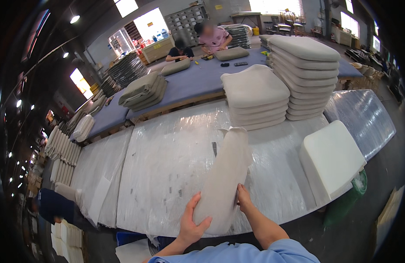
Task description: The person inserts white foam inserts into gray pillow covers, then places the finished pillows onto a stack. The person also picks up small white pieces from a green bag and places them on foam blocks.
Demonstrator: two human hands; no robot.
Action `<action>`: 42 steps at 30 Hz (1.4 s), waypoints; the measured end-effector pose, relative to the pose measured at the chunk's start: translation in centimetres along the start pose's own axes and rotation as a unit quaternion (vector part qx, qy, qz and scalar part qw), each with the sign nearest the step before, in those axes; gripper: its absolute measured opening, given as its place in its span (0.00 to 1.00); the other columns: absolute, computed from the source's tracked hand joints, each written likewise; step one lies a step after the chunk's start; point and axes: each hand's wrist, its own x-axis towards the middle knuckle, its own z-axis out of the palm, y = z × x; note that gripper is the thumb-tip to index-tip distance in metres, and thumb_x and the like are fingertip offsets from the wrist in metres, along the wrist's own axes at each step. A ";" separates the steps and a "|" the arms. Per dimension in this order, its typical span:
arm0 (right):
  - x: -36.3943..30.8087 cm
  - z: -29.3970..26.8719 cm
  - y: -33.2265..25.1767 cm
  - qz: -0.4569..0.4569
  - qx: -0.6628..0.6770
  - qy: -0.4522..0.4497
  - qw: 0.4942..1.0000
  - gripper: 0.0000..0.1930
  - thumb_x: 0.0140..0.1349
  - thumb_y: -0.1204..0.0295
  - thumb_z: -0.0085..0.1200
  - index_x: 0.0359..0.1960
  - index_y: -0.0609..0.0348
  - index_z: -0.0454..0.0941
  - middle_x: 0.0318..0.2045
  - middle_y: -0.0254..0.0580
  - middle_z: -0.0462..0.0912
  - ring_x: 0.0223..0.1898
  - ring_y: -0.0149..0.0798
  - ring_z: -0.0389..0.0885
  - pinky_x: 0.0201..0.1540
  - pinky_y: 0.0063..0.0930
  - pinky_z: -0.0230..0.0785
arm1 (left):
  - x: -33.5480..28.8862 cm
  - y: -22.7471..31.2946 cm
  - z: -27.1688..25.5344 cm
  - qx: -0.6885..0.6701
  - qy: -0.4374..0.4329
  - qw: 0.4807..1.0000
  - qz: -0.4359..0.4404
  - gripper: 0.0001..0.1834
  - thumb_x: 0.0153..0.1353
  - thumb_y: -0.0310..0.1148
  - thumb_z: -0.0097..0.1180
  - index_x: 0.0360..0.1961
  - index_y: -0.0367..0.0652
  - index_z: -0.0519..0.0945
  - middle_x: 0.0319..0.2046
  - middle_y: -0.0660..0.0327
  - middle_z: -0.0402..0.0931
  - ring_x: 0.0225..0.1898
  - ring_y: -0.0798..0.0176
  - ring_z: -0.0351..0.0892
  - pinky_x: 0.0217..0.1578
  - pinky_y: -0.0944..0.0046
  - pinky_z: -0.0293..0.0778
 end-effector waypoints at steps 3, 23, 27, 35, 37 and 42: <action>-4.8 0.3 -2.5 -0.067 0.038 -0.066 0.995 0.42 0.74 0.42 0.44 0.81 0.47 0.45 0.79 0.50 0.51 0.76 0.61 0.54 0.72 0.61 0.53 | -2.5 -0.3 0.3 -0.014 -0.043 0.999 -0.024 0.46 0.58 0.28 0.68 0.75 0.35 0.57 0.74 0.45 0.57 0.76 0.48 0.56 0.74 0.51 0.54; -6.3 2.6 -18.8 -0.471 -0.149 0.151 0.857 0.62 0.50 0.59 0.73 0.79 0.68 0.41 0.73 0.66 0.53 0.76 0.61 0.53 0.76 0.47 0.52 | -2.7 -0.9 2.3 -0.020 -0.143 0.989 0.034 0.53 0.61 0.42 0.69 0.79 0.40 0.50 0.78 0.41 0.44 0.79 0.41 0.46 0.75 0.48 0.48; -4.5 1.9 -20.6 -0.448 -0.131 0.146 0.872 0.60 0.50 0.59 0.73 0.78 0.66 0.45 0.74 0.64 0.55 0.75 0.57 0.55 0.75 0.46 0.53 | -2.1 -0.6 2.3 -0.038 -0.182 0.982 0.030 0.54 0.62 0.43 0.68 0.80 0.41 0.46 0.79 0.42 0.39 0.80 0.41 0.40 0.76 0.48 0.45; -2.1 1.6 -21.6 -0.418 -0.071 0.085 0.902 0.47 0.59 0.61 0.69 0.76 0.64 0.57 0.69 0.58 0.69 0.64 0.49 0.74 0.64 0.39 0.69 | -0.8 -1.5 3.2 -0.092 -0.223 0.970 0.041 0.54 0.66 0.49 0.61 0.81 0.43 0.41 0.80 0.43 0.31 0.81 0.41 0.30 0.76 0.44 0.41; -2.1 1.3 -22.0 -0.404 -0.055 0.072 0.910 0.45 0.61 0.60 0.68 0.76 0.64 0.58 0.68 0.57 0.71 0.62 0.48 0.76 0.62 0.39 0.71 | -0.7 -1.6 3.4 -0.099 -0.234 0.966 0.037 0.54 0.66 0.49 0.61 0.81 0.43 0.41 0.80 0.43 0.30 0.82 0.41 0.30 0.76 0.44 0.41; -2.0 0.0 -23.4 -0.365 -0.002 0.039 0.930 0.43 0.63 0.58 0.66 0.74 0.68 0.60 0.64 0.57 0.75 0.60 0.46 0.78 0.61 0.36 0.71 | 0.1 -1.5 3.5 -0.093 -0.250 0.963 0.045 0.54 0.65 0.49 0.62 0.81 0.44 0.42 0.80 0.43 0.29 0.81 0.40 0.29 0.76 0.43 0.40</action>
